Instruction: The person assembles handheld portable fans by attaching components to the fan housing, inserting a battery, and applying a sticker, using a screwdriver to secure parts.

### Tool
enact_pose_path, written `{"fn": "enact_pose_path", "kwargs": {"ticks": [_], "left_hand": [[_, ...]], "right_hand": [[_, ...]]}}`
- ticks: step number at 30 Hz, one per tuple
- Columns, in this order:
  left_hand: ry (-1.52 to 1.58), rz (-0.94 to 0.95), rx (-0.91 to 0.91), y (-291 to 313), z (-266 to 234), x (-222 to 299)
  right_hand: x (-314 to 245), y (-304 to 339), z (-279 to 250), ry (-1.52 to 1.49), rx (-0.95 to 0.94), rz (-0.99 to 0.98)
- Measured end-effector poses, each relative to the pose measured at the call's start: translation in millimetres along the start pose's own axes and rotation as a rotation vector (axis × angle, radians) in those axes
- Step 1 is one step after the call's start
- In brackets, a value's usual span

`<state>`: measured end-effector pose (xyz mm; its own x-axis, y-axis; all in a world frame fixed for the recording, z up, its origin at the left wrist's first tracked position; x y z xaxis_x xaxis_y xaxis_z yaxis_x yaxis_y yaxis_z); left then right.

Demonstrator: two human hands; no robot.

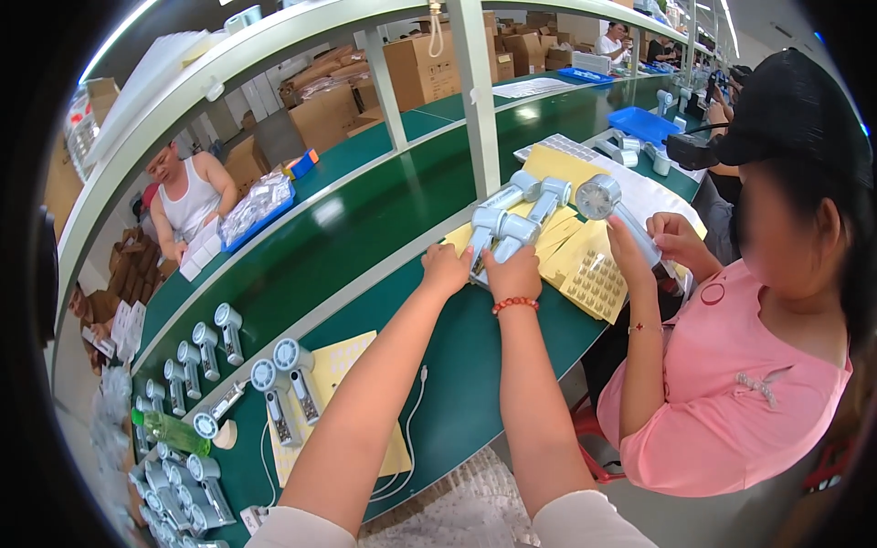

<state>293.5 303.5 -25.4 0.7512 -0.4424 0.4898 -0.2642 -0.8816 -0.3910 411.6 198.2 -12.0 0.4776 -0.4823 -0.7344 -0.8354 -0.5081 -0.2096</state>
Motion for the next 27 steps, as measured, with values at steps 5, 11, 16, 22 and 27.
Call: {"fn": "enact_pose_path", "kwargs": {"ticks": [5, 11, 16, 22, 27], "left_hand": [[0.074, -0.109, -0.189, -8, 24, -7], [0.928, -0.399, -0.333, 12, -2, -10], [1.104, -0.428, -0.595, 58, -73, 0], [1.067, -0.384, -0.325, 123, -182, -12], [0.71, -0.124, -0.229, 203, -252, -30]], "right_hand": [[1, -2, 11, -0.054, -0.009, 0.048], [18, -15, 46, -0.826, -0.305, 0.087], [-29, 31, 14, -1.136, -0.783, 0.175], [-68, 116, -48, -1.027, -0.906, -0.296], [-83, 183, -90, -1.039, -0.935, -0.636]]}}
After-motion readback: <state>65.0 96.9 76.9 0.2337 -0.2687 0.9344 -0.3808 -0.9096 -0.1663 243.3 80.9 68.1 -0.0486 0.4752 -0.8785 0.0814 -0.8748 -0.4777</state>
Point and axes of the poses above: each hand's wrist, its own y-axis away from the middle knuckle, its own z-axis out of the palm, x = y × z, the point moved 7 cm from there along -y, towards the middle knuckle, and after that the axes turned 7 degrees about x, right-handed, at the moved point
